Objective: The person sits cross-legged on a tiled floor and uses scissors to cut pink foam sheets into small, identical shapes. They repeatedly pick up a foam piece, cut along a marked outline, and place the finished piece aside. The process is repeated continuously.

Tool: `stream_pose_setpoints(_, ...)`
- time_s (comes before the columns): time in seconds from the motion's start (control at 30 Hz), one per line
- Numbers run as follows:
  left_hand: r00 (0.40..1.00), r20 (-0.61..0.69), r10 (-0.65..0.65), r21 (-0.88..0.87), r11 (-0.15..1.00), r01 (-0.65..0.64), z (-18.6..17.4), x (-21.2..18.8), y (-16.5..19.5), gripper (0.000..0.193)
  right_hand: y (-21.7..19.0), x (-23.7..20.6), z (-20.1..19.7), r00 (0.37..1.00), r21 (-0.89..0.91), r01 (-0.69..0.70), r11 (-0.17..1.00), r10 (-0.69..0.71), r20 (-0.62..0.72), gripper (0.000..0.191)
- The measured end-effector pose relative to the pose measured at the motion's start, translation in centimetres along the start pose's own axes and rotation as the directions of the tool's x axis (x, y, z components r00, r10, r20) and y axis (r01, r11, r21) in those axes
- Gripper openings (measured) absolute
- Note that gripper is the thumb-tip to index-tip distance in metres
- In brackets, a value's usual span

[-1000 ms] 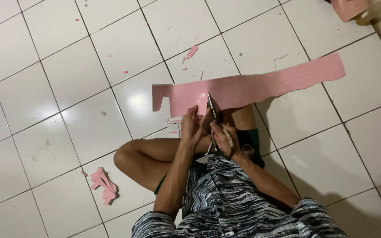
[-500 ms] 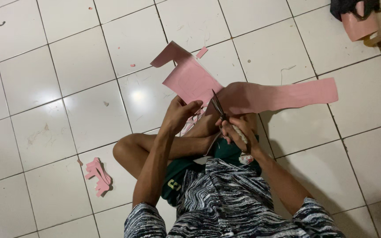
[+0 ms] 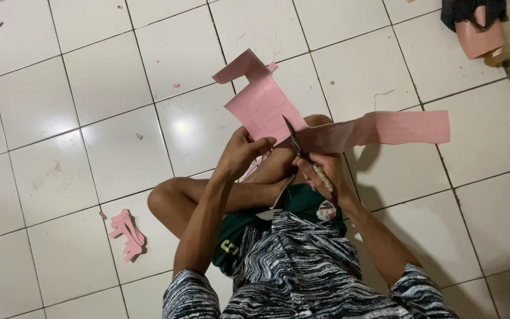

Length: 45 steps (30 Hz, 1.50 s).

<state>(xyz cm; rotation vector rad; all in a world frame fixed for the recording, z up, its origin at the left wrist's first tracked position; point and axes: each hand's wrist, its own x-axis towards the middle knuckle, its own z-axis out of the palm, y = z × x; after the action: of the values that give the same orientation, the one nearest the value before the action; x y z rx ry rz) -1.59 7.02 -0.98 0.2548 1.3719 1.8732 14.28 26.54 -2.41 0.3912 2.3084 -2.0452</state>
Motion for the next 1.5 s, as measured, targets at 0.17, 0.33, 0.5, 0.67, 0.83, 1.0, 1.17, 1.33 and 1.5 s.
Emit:
stream_pose_setpoints(0.17, 1.0, -0.004, -0.004, 0.067, 0.998, 0.004, 0.4, 0.2, -0.2, 0.02, 0.7, 0.0, -0.7, 0.998, -0.063, -0.044, 0.997, 0.041, -0.039, 0.048)
stream_pose_setpoints(0.33, 0.998, -0.056, 0.026, 0.112, 0.993, -0.02, 1.3, 2.1, -0.8, 0.024, 0.5, 1.0, -2.3, 0.992, -0.217, -0.08, 0.973, 0.057, -0.112, 0.047)
stream_pose_setpoints(0.5, 0.981, -0.138, 0.139, -0.234, 0.958, -0.169, 5.2, 7.8, 0.3, 0.041, -2.7, 4.5, -5.5, 0.931, -0.502, 0.141, 0.853, -0.287, -0.227, 0.046)
stream_pose_setpoints(0.67, 0.944, -0.168, 0.283, -0.442, 0.834, -0.329, 8.3, 11.7, 4.1, 0.056, -5.4, 6.4, -7.3, 0.776, -0.607, 0.339, 0.719, -0.578, -0.252, 0.048)
stream_pose_setpoints(0.83, 0.889, -0.255, 0.379, -0.024, 0.917, -0.398, 6.8, 10.1, 3.3, 0.058, -1.9, 6.3, -4.4, 0.865, -0.476, 0.209, 0.854, -0.388, -0.317, 0.047)
stream_pose_setpoints(1.0, 0.919, -0.219, 0.327, 0.135, 0.943, -0.303, 3.0, 7.4, -0.6, 0.048, 3.6, 3.1, 0.0, 0.992, 0.214, -0.089, 0.973, 0.106, -0.07, 0.048)
stream_pose_setpoints(1.17, 0.951, -0.207, 0.228, 0.086, 0.973, -0.215, 1.6, 5.7, -1.8, 0.047, 4.4, 2.5, 1.2, 0.998, 0.143, -0.024, 0.989, 0.032, -0.055, 0.047)
stream_pose_setpoints(1.33, 0.953, -0.161, 0.255, 0.096, 0.965, -0.242, 2.0, 3.8, -1.0, 0.045, 2.3, 2.1, 1.4, 0.996, 0.044, -0.013, 0.999, 0.017, -0.091, 0.047)
stream_pose_setpoints(1.5, 0.951, -0.126, 0.282, 0.11, 0.957, -0.269, 2.2, 2.7, 0.2, 0.045, 0.0, 1.8, 1.2, 0.996, -0.01, 0.026, 1.0, -0.027, -0.079, 0.048)
